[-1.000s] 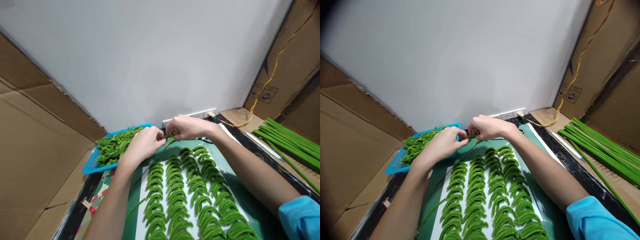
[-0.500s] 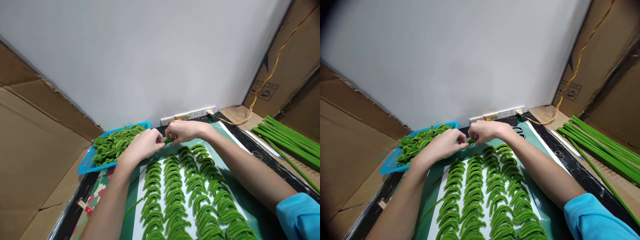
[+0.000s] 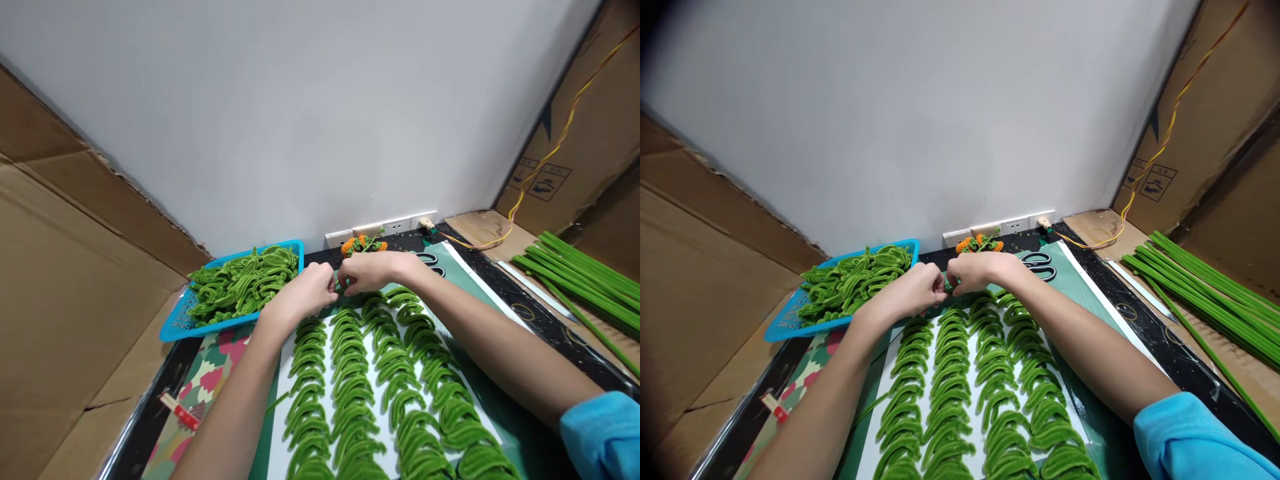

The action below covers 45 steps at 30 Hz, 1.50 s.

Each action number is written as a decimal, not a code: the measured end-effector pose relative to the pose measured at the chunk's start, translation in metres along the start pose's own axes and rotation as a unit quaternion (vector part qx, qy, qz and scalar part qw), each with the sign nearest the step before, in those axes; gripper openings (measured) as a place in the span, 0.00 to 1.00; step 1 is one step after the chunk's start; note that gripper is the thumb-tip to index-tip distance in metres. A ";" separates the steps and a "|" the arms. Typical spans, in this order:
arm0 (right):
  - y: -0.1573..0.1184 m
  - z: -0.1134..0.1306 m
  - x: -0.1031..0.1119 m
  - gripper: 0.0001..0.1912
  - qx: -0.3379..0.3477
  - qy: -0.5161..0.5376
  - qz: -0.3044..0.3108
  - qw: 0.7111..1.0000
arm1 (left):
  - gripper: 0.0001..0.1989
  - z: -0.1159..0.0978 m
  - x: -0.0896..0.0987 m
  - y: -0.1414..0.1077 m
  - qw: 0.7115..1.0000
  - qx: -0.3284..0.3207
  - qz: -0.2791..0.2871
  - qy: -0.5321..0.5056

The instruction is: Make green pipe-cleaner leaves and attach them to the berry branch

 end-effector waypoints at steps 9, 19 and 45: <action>-0.021 0.005 0.019 0.11 -0.011 -0.005 -0.057 0.998 | 0.03 0.008 -0.009 -0.002 0.999 0.011 0.035 0.028; -0.045 -0.007 0.039 0.11 0.009 0.005 -0.144 0.990 | 0.08 -0.004 -0.008 -0.003 0.998 -0.044 0.009 0.045; -0.079 -0.018 0.054 0.16 -0.072 0.048 -0.151 0.985 | 0.19 -0.003 -0.001 -0.015 0.998 -0.041 0.050 -0.006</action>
Point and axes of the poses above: each hand's wrist, its own y-axis towards the middle knuckle, its own x-axis out of the back of the hand, z = x × y, the point moved 6 cm from there along y, towards the middle knuckle, and after that the axes turned 13 degrees about z, right-handed, at the moved point
